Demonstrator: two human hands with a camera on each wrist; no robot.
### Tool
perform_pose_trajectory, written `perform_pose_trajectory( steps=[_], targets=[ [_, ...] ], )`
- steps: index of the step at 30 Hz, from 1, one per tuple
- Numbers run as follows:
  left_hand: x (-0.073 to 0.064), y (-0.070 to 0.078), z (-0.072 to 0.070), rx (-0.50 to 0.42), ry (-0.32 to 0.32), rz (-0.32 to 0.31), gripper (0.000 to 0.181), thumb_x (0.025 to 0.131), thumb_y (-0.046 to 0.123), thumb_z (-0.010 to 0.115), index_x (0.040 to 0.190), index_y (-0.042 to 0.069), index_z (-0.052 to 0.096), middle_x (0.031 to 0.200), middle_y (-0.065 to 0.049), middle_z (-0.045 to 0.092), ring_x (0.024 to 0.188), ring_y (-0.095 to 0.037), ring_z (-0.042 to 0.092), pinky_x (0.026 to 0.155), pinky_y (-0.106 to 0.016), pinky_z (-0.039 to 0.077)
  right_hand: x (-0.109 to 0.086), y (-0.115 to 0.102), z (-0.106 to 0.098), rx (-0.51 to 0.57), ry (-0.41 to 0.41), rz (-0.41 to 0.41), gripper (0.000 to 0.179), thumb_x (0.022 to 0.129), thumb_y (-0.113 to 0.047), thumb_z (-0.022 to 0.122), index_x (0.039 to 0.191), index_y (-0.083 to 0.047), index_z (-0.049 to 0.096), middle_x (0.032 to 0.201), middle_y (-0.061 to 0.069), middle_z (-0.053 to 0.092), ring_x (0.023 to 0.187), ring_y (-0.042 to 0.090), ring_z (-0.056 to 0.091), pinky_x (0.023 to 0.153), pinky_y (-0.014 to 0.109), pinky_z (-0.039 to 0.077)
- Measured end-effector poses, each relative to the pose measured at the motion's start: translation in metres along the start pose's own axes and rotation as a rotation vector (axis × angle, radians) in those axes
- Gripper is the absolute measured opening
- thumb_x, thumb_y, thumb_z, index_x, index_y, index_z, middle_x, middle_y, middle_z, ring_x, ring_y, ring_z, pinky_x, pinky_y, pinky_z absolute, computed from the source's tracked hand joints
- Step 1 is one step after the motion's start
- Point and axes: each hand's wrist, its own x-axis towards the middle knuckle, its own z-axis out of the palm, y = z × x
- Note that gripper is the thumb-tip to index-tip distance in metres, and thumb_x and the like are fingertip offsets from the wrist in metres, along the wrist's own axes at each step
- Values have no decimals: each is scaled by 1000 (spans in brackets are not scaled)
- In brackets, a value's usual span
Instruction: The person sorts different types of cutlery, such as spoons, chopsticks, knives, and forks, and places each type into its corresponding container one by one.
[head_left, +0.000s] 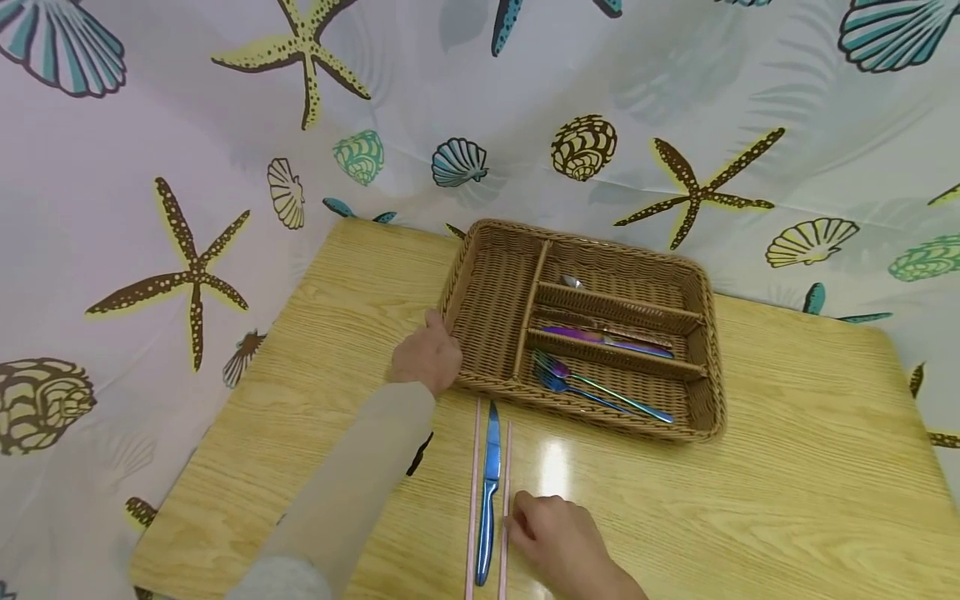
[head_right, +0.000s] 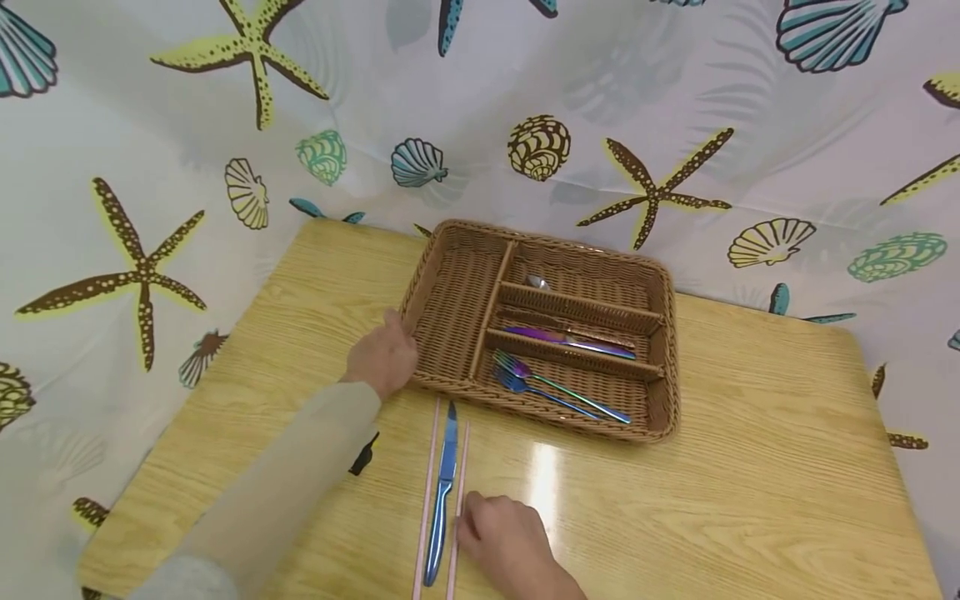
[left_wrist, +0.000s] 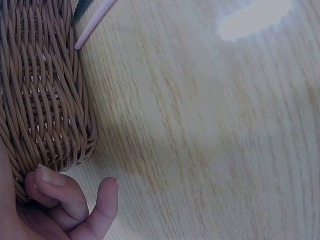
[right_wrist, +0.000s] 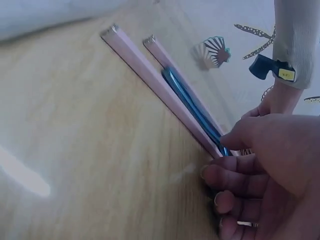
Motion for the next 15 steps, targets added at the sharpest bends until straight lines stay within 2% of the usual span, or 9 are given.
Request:
perform_pose_trajectory(
  steps=[5,10,15],
  targets=[
    [-1,-1,0,-5,16,10,57,107,27,30,151,-6,18,56,-7,56,40,-15,40,39,-30,31,-6,-5,2,-43,-76,42,36,93,-34,64,65,-21,47,54,-13,40,47,3,33,43,24,29],
    [-1,-1,0,-5,24,10,56,106,27,31,150,-7,20,57,-8,57,40,-16,42,39,-30,32,-12,-10,1,-154,-113,58,34,84,-30,66,60,-19,45,53,-8,42,46,9,35,42,29,29],
    [-1,-1,0,-12,16,12,55,107,27,31,150,-6,21,57,-7,57,40,-16,42,38,-30,32,-16,-13,-1,-163,-186,98,32,81,-25,67,59,-19,44,53,-8,41,47,9,34,42,27,30]
  ],
)
